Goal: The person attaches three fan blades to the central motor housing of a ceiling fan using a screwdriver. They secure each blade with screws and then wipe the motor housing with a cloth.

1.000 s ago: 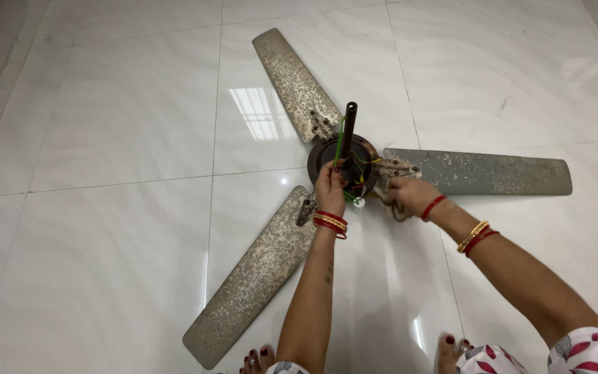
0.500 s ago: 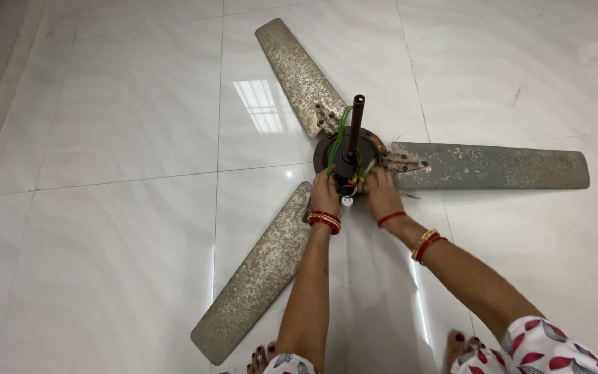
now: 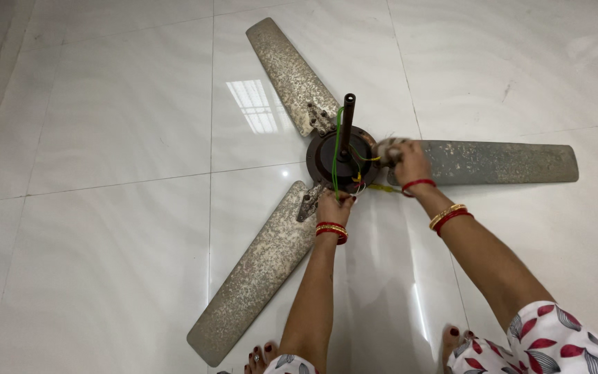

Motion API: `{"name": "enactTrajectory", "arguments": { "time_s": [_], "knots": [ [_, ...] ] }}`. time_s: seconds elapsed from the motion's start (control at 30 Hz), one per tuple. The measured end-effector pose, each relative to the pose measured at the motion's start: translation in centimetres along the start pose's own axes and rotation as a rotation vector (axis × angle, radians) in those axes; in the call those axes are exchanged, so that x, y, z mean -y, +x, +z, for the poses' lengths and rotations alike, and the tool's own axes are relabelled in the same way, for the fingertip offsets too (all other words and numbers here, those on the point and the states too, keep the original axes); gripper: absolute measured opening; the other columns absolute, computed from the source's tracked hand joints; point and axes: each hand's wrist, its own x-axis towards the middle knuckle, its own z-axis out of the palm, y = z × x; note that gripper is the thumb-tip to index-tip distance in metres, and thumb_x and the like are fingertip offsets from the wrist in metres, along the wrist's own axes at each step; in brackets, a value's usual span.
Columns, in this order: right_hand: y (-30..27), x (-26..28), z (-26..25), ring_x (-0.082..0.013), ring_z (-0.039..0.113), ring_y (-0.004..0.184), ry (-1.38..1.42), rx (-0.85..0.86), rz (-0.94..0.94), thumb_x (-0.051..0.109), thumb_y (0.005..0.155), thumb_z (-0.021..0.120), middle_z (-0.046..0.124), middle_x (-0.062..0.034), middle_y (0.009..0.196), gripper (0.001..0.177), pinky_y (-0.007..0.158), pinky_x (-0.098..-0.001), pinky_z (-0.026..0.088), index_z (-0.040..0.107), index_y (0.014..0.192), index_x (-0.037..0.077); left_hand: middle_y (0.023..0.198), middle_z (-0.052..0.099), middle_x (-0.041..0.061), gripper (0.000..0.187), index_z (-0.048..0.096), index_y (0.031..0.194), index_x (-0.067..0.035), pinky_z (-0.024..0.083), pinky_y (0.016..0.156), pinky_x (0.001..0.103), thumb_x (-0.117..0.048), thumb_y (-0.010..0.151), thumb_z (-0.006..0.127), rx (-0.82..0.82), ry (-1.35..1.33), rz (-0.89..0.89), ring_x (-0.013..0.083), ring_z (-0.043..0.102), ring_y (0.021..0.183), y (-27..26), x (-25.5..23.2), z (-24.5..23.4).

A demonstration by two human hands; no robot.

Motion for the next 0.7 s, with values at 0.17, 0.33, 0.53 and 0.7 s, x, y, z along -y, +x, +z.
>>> {"name": "enactTrajectory", "arguments": {
  "time_s": [0.17, 0.33, 0.53, 0.7],
  "knots": [
    [-6.5, 2.5, 3.2, -0.0293, 0.061, 0.111, -0.151, 0.162, -0.406, 0.000, 0.081, 0.064, 0.062, -0.0107, 0.119, 0.023, 0.098, -0.0424, 0.053, 0.070, 0.103, 0.005, 0.133, 0.055, 0.012, 0.056, 0.064, 0.133, -0.021, 0.054, 0.095, 0.044, -0.020, 0.080, 0.083, 0.075, 0.215, 0.075, 0.0326, 0.065, 0.110, -1.4, -2.1, -1.2],
    [-3.2, 2.3, -1.9, -0.0247, 0.063, 0.104, -0.253, 0.369, -0.421, 0.009, 0.090, 0.067, 0.064, -0.0057, 0.103, 0.004, 0.095, -0.0391, 0.056, 0.071, 0.090, 0.010, 0.135, 0.057, 0.007, 0.048, 0.071, 0.126, -0.026, 0.056, 0.097, 0.041, -0.023, 0.080, 0.083, 0.122, 0.372, 0.091, 0.0275, 0.067, 0.113, -1.6, -3.3, -2.8],
    [1.2, 2.7, -3.9, -0.0296, 0.063, 0.108, 0.074, -0.049, -0.004, -0.002, 0.087, 0.060, 0.053, -0.0149, 0.127, 0.031, 0.098, -0.0386, 0.057, 0.067, 0.116, 0.008, 0.139, 0.052, 0.006, 0.048, 0.070, 0.127, -0.029, 0.054, 0.100, 0.040, -0.028, 0.081, 0.084, 0.172, 0.338, 0.032, 0.0261, 0.065, 0.115, -1.5, -3.4, -2.7],
    [-5.8, 4.6, 2.1, -0.0303, 0.059, 0.114, -0.155, 0.280, -0.275, 0.001, 0.085, 0.067, 0.053, -0.0132, 0.127, 0.041, 0.099, -0.0410, 0.053, 0.062, 0.125, 0.008, 0.132, 0.059, 0.007, 0.046, 0.073, 0.123, -0.031, 0.055, 0.100, 0.038, -0.014, 0.081, 0.077, 0.115, 0.355, 0.092, 0.0249, 0.066, 0.114, -0.3, -1.8, -1.9]
  ]
}}
